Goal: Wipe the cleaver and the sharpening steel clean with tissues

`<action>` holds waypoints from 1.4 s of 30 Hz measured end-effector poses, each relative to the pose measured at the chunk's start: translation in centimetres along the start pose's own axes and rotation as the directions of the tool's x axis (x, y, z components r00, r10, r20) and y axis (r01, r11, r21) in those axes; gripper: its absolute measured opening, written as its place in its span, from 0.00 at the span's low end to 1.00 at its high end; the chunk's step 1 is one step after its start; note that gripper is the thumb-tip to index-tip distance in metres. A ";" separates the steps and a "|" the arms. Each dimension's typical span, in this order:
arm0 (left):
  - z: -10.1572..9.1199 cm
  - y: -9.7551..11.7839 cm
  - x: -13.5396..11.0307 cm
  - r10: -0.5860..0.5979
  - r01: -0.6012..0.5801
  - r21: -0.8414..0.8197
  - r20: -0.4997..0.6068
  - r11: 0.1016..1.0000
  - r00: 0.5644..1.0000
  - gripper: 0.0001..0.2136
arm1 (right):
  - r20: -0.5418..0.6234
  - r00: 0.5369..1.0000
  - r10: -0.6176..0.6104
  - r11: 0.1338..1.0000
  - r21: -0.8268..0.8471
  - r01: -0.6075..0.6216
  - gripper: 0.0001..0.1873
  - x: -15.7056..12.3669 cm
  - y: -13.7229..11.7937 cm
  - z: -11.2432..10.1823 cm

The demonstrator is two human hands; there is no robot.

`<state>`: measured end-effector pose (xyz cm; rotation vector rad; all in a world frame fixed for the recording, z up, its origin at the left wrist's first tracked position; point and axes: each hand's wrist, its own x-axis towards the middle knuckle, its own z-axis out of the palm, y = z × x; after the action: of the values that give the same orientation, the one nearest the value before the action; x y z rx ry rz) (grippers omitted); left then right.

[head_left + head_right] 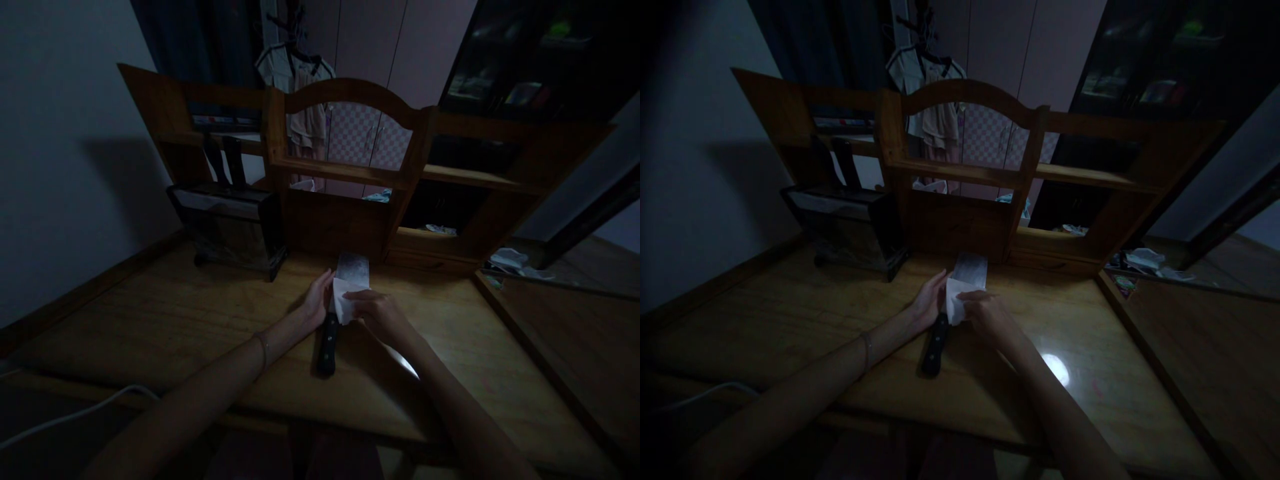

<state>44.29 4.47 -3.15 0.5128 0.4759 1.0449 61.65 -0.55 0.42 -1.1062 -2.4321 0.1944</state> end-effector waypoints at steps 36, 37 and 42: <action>1.0 0.4 -0.7 -0.085 0.085 0.002 0.066 0.996 0.994 0.16 | -0.167 0.971 0.170 0.985 -0.014 -0.174 0.19 -0.4 3.0 0.7; 1.0 0.5 -0.7 -0.088 0.088 0.000 0.061 0.996 0.994 0.15 | -0.199 0.963 0.179 0.982 -0.025 -0.188 0.19 -0.5 3.0 0.5; 0.7 0.2 -0.3 -0.063 0.065 -0.034 0.048 0.997 0.997 0.13 | -0.390 0.914 0.112 0.992 -0.010 -0.126 0.27 -0.3 2.6 0.4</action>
<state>44.43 4.16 -2.45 0.4867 0.4288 0.9764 63.39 0.96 -0.88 -1.1823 -2.0244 -0.0301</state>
